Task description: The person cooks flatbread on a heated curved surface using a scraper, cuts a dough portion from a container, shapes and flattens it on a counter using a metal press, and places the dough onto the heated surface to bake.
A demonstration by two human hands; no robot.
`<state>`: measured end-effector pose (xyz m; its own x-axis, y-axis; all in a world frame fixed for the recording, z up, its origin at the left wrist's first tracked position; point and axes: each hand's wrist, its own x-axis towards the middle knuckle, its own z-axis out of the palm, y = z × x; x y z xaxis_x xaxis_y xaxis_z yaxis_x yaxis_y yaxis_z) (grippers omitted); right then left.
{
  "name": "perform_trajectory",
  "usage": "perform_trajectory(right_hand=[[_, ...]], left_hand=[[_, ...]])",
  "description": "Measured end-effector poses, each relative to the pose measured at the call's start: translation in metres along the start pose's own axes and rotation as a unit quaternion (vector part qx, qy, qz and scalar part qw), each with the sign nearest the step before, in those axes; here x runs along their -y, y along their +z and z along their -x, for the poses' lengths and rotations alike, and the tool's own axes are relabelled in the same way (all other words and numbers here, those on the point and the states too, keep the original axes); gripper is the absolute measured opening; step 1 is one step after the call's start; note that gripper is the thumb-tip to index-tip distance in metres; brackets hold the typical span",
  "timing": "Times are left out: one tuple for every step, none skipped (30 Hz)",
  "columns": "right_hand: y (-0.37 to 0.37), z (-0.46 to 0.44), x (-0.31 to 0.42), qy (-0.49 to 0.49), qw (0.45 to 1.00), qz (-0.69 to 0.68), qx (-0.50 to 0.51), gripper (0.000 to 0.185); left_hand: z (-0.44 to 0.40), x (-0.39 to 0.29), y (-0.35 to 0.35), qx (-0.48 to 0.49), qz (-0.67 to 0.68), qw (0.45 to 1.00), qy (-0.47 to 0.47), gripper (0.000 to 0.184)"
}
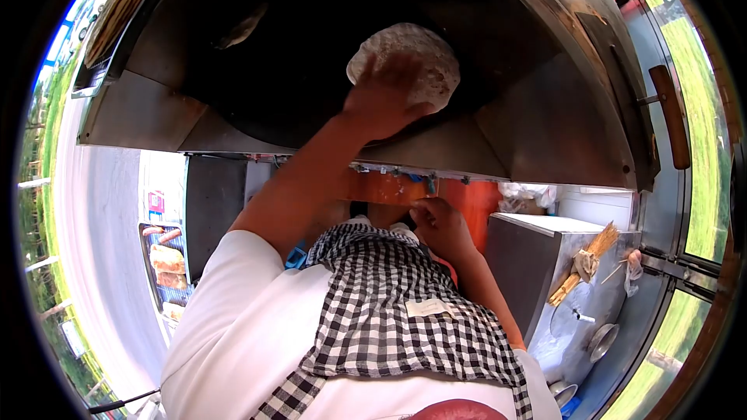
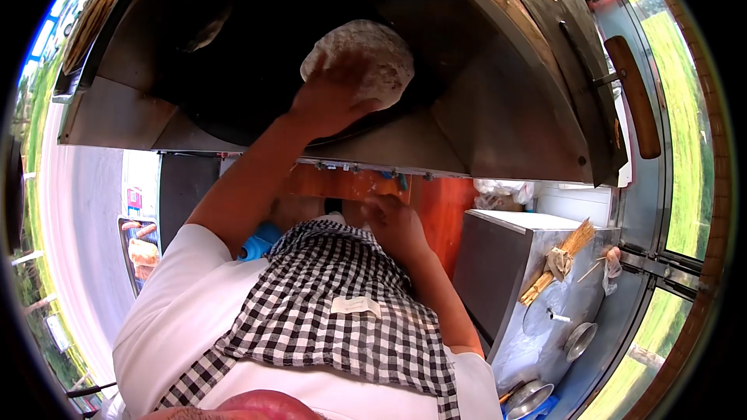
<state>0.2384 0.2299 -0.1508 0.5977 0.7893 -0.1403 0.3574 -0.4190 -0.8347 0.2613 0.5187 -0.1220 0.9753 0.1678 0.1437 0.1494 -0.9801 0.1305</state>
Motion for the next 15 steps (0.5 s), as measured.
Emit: perform_trajectory(right_hand=[[-0.002, 0.001, 0.000, 0.006, 1.000, -0.009, -0.003, 0.023], [-0.003, 0.003, -0.005, 0.005, 1.000, -0.010, -0.004, 0.023], [-0.004, 0.005, -0.013, 0.004, 1.000, -0.012, -0.003, 0.023], [-0.004, 0.005, -0.017, 0.001, 1.000, -0.012, 0.000, 0.023], [-0.005, 0.005, -0.018, -0.004, 1.000, -0.006, 0.006, 0.023], [-0.007, 0.005, -0.018, -0.009, 1.000, 0.000, 0.013, 0.023], [-0.009, 0.006, -0.018, -0.013, 1.000, 0.008, 0.023, 0.023], [-0.011, 0.005, -0.017, -0.021, 0.999, 0.008, 0.031, 0.023], [-0.014, 0.003, -0.015, -0.031, 0.999, 0.009, 0.037, 0.023], [-0.015, 0.003, -0.014, -0.038, 0.998, 0.009, 0.043, 0.023], [-0.017, 0.004, -0.015, -0.036, 0.998, 0.013, 0.048, 0.023], [-0.019, 0.004, -0.015, -0.036, 0.998, 0.017, 0.053, 0.023], [-0.021, 0.003, -0.016, -0.038, 0.997, 0.020, 0.058, 0.024], [-0.022, 0.004, -0.020, -0.039, 0.997, 0.024, 0.068, 0.024], [-0.022, 0.005, -0.025, -0.039, 0.996, 0.027, 0.080, 0.025]], left_hand=[[0.008, 0.010, 0.001, -0.011, -0.020, 0.999, -0.034, 0.091], [0.018, 0.020, 0.002, -0.001, -0.023, 0.999, -0.035, 0.092], [0.030, 0.028, 0.002, 0.010, -0.027, 0.999, -0.038, 0.093], [0.038, 0.032, 0.003, 0.020, -0.029, 0.998, -0.044, 0.093], [0.040, 0.031, 0.000, 0.024, -0.036, 0.998, -0.045, 0.093], [0.042, 0.029, -0.004, 0.029, -0.042, 0.998, -0.047, 0.094], [0.047, 0.026, -0.006, 0.034, -0.046, 0.997, -0.050, 0.094], [0.050, 0.023, -0.006, 0.033, -0.045, 0.997, -0.056, 0.094], [0.051, 0.021, -0.006, 0.031, -0.045, 0.997, -0.060, 0.093], [0.052, 0.017, -0.005, 0.031, -0.044, 0.997, -0.063, 0.093], [0.054, 0.012, -0.004, 0.018, -0.036, 0.998, -0.056, 0.093], [0.056, 0.007, -0.004, 0.005, -0.030, 0.998, -0.050, 0.092], [0.056, 0.004, -0.004, -0.009, -0.026, 0.999, -0.043, 0.092], [0.058, 0.000, -0.003, 0.029, -0.024, 0.999, -0.034, 0.091], [0.062, -0.005, -0.002, 0.067, -0.022, 0.997, -0.027, 0.090]])
